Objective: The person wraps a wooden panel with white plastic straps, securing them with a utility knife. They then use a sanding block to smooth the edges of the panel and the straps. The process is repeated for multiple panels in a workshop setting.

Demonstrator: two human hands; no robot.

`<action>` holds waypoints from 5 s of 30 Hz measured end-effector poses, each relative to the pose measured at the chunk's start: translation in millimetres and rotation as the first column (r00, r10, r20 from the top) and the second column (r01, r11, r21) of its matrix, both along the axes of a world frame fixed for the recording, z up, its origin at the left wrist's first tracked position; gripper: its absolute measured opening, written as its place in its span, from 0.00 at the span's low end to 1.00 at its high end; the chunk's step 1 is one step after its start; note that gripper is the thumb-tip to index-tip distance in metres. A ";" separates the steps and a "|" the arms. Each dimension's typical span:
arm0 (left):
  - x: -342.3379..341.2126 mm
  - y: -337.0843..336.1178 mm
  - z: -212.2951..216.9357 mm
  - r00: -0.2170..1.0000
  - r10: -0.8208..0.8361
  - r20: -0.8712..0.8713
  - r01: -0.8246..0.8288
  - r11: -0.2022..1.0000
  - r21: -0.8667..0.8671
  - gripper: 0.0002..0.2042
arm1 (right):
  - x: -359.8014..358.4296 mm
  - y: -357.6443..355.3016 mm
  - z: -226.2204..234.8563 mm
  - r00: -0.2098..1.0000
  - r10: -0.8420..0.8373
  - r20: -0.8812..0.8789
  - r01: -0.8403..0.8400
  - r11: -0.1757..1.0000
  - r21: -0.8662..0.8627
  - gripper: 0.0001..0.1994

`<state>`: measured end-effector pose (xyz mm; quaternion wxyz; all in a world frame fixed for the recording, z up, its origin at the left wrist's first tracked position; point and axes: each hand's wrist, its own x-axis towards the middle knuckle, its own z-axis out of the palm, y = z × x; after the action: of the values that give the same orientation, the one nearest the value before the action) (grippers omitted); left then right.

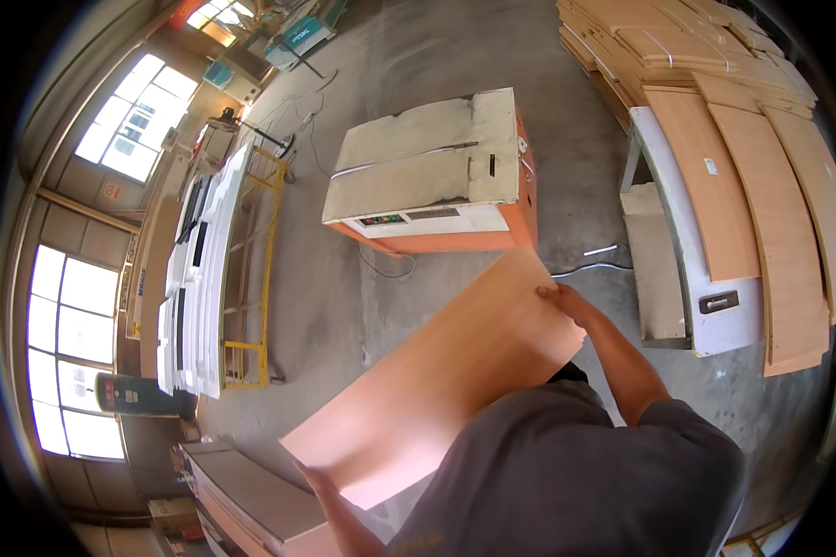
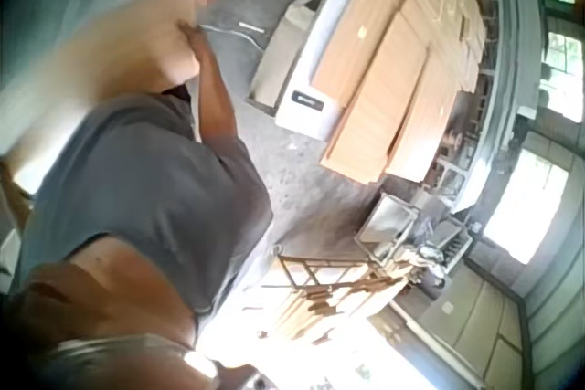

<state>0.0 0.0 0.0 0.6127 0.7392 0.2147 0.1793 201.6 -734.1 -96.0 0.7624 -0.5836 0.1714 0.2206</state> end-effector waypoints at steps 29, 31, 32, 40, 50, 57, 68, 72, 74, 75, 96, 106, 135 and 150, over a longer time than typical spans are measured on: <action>1106.9 -464.4 -104.9 0.308 -0.559 -0.770 0.912 -0.057 0.406 0.43 | 185.4 445.4 -123.1 0.098 -0.864 -0.494 0.994 0.063 0.088 0.41; 1109.6 -515.9 -88.6 0.294 -0.560 -0.774 0.897 -0.119 0.427 0.42 | 218.0 453.5 -127.1 0.217 -0.868 -0.447 0.958 0.101 0.270 0.41; 1111.9 -536.9 -76.3 0.293 -0.558 -0.776 0.885 -0.149 0.441 0.42 | 244.5 451.3 -124.7 0.099 -0.832 -0.546 0.982 -0.007 0.188 0.41; 1004.4 -478.7 -98.3 0.095 -0.928 -0.361 0.699 -0.196 0.687 0.36 | 267.0 456.7 -135.9 0.439 -0.855 -0.275 0.859 0.489 -0.152 0.32; 772.3 -272.1 -166.0 0.359 -0.797 -0.487 0.933 0.307 0.186 0.49 | 333.0 238.9 -92.9 0.845 -0.533 0.036 0.360 0.518 -0.775 0.29; 744.1 -303.8 -141.1 0.324 -0.730 -0.602 0.936 0.156 0.315 0.46 | 337.1 204.6 -28.2 0.841 -0.539 -0.058 0.440 0.741 -0.508 0.17; 746.1 -272.2 85.6 0.242 -0.940 -0.241 0.791 0.335 -0.512 0.41 | 393.5 258.0 138.7 0.726 0.431 0.535 -0.310 0.901 -0.304 0.29; 756.0 -226.0 64.8 0.511 -0.788 -0.343 0.850 0.523 0.064 0.42 | 411.8 296.8 98.6 0.802 0.445 0.398 -0.316 0.883 -0.348 0.34; 767.7 -208.7 63.0 0.517 -0.801 -0.303 0.797 0.579 -0.170 0.42 | 410.0 298.6 59.9 0.897 0.357 0.261 -0.208 0.861 -0.465 0.39; 770.4 -201.6 57.4 0.523 -0.807 -0.275 0.784 0.582 -0.216 0.42 | 409.1 298.5 42.0 0.928 0.312 0.202 -0.158 0.823 -0.546 0.41; 741.6 -230.2 -177.7 0.534 -0.753 -0.383 0.795 0.602 -0.075 0.44 | 402.3 236.0 -99.3 0.845 -0.527 0.089 0.461 0.634 -0.621 0.38; 740.0 -249.2 -172.7 0.684 -0.586 -0.434 0.583 0.797 -0.157 0.34 | 410.0 230.0 -74.8 0.865 -0.499 0.055 0.408 0.636 -0.655 0.32; 724.2 -212.5 -150.4 0.308 -0.622 -0.720 0.425 0.767 -0.481 0.40 | 346.7 247.0 -131.4 0.808 -0.536 -0.245 0.458 0.833 -0.312 0.32; 615.6 -182.6 -181.8 0.264 -0.725 -0.636 0.555 0.654 -0.515 0.36 | 232.7 264.7 -101.4 0.848 -0.469 -0.247 0.278 0.790 -0.547 0.30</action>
<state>615.6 -182.6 -181.8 0.5292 0.6936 0.1633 -0.4607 434.4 -469.5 -197.4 0.5707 -0.6588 0.4759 0.1173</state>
